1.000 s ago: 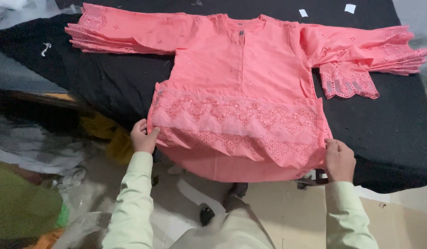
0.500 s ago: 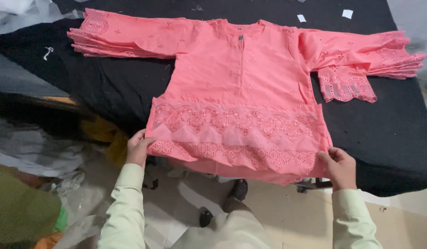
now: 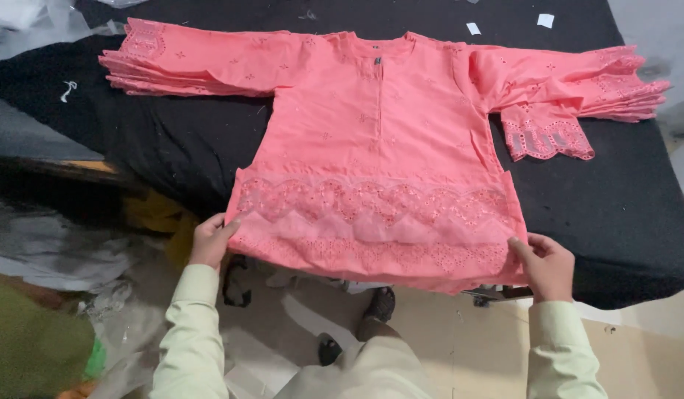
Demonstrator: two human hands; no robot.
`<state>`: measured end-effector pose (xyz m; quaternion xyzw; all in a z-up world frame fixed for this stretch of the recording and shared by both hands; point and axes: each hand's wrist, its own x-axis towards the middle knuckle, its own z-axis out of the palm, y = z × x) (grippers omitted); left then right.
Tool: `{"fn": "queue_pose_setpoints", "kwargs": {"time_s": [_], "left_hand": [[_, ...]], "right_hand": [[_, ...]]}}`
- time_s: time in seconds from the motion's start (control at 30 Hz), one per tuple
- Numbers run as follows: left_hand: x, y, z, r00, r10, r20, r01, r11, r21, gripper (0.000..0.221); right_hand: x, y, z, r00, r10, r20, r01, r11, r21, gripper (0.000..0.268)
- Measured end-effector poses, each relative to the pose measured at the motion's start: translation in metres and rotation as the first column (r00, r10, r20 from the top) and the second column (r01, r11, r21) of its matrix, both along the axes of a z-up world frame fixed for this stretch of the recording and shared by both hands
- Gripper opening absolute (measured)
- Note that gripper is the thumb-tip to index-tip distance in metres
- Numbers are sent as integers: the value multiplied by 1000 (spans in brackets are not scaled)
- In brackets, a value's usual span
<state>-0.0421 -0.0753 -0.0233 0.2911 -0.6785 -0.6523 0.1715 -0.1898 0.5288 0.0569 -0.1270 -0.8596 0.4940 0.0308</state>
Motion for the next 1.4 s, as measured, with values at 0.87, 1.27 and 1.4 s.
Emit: {"fn": "queue_pose_setpoints", "kwargs": {"time_s": [0.87,1.27,1.4], "left_hand": [[60,-24,-77,856,-311,413,310,948,73,9],[-45,-14,-63,975,127,183,-85,972,-221,61],[-56,-13,-80,928,308,210,-197,884,-424,43]], "right_hand": [[20,65,-105,900,258,352,-301,951,75,22],[2,8,-51,994,-112,-9,104,888,448,33],[-3,-11,-44,992,-117,-52,126,823,554,37]]}}
